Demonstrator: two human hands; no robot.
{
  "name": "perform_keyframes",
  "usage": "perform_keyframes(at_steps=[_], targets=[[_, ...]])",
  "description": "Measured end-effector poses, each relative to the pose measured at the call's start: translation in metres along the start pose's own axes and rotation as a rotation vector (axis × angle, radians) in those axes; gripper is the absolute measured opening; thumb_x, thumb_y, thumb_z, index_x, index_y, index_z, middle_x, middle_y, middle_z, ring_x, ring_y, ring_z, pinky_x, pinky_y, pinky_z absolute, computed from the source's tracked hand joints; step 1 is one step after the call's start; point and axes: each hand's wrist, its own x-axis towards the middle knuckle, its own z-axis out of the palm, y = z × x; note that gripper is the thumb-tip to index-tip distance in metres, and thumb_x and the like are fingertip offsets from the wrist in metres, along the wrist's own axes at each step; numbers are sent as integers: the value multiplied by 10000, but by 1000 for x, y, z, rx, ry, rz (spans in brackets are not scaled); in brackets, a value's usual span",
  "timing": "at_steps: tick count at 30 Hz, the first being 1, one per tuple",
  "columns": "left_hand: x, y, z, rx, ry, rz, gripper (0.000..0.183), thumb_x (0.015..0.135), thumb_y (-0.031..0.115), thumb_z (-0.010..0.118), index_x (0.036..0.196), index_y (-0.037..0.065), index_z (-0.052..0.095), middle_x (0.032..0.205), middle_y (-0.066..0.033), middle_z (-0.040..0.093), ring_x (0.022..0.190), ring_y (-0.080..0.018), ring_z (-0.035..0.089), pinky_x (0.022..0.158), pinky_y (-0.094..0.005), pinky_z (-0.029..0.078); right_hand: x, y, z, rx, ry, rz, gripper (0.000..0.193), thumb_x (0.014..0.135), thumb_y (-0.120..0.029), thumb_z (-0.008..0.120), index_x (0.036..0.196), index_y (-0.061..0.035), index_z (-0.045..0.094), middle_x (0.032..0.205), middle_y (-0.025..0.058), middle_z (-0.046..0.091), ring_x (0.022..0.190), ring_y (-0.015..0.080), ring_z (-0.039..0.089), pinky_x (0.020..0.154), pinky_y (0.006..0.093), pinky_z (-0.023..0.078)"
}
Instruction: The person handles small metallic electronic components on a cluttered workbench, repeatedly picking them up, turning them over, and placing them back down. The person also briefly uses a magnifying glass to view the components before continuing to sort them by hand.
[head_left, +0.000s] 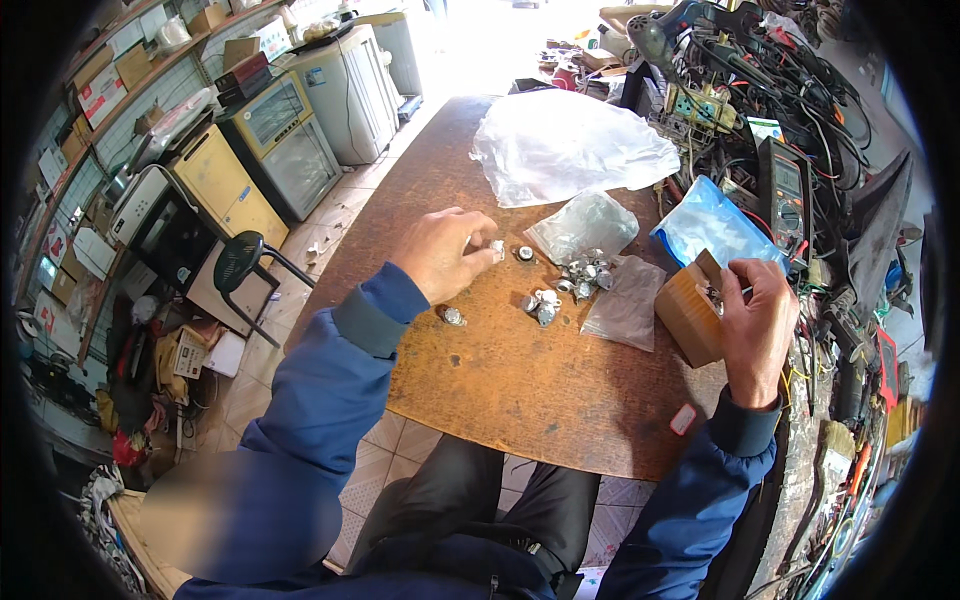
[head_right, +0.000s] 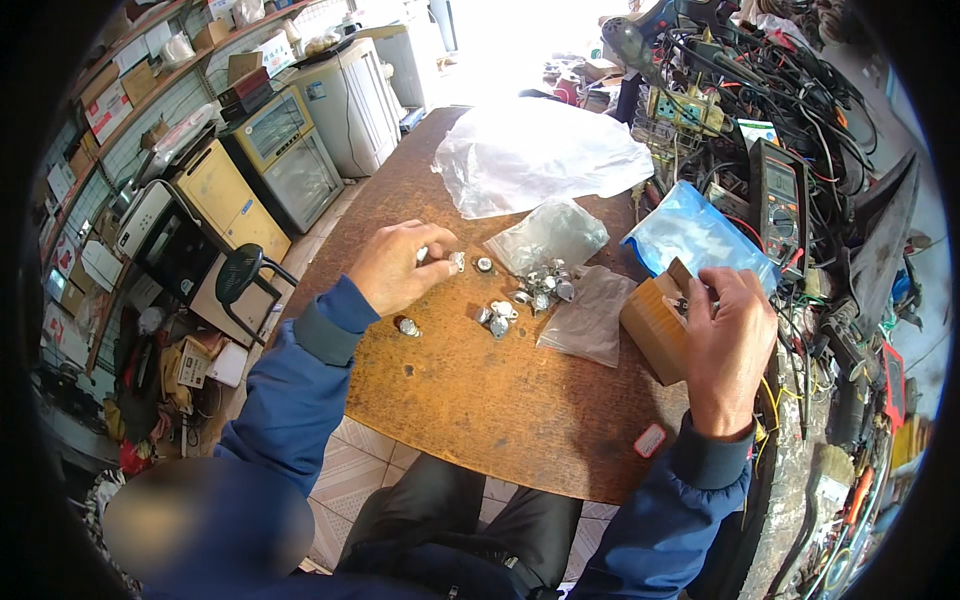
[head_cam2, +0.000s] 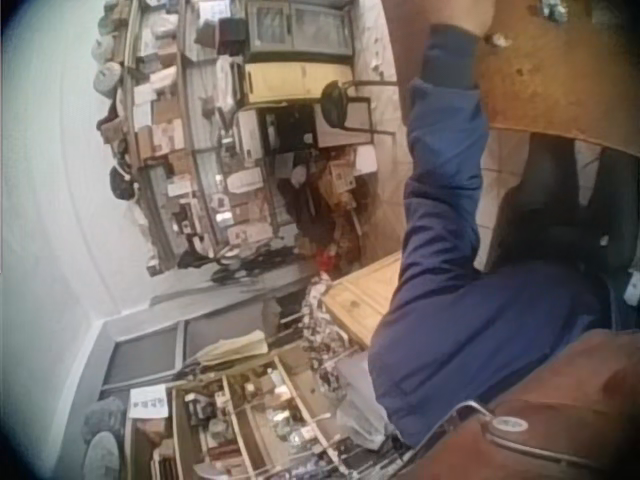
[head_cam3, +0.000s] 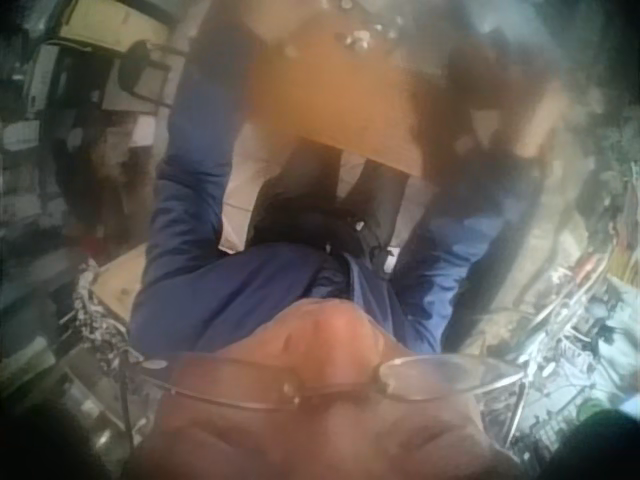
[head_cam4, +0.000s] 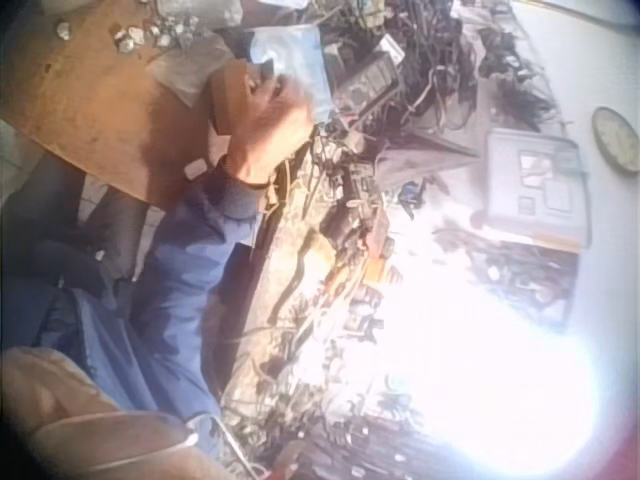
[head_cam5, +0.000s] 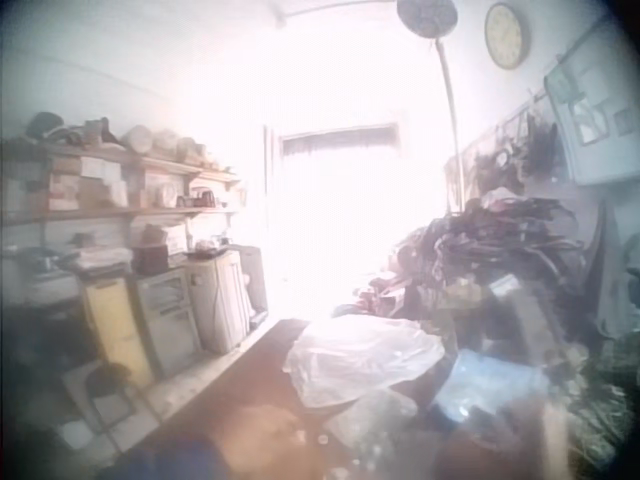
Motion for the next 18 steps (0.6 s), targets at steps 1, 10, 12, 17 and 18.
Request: perform_keyframes(at_steps=[1,10,12,17,18], targets=[[0,1,1,5,-7,23,261,884,178,738,1085,15,705,893,-108,667,829,-253,660,785,-380,533,-1,-6,2,61,25,18,96,853,-42,701,920,26,712,852,167,665,734,317,656,688,370,509],[1,15,3,-187,30,162,236,866,118,755,1056,24,651,940,-127,695,852,-218,678,748,-361,535,-25,-53,41,522,-229,-143,125,838,-21,740,956,17,724,851,127,679,677,207,645,618,312,513],[-3,32,4,-241,25,213,253,849,92,767,1063,34,645,939,-122,710,824,-198,693,714,-341,541,-31,-54,60,779,-375,-8,159,867,-31,736,1015,26,724,882,119,705,730,155,664,650,283,528],[-19,55,1,-400,37,244,256,827,46,782,1055,43,666,901,-75,732,781,-116,704,678,-264,545,-34,-65,71,1178,-636,238,166,951,-36,664,1088,58,680,893,49,710,792,89,640,717,241,533],[-20,54,5,-429,28,247,258,825,38,784,1056,41,669,905,-72,733,791,-113,704,683,-261,546,-33,-64,72,1226,-660,257,154,956,-36,659,1080,51,683,892,48,709,793,85,640,715,239,533]])
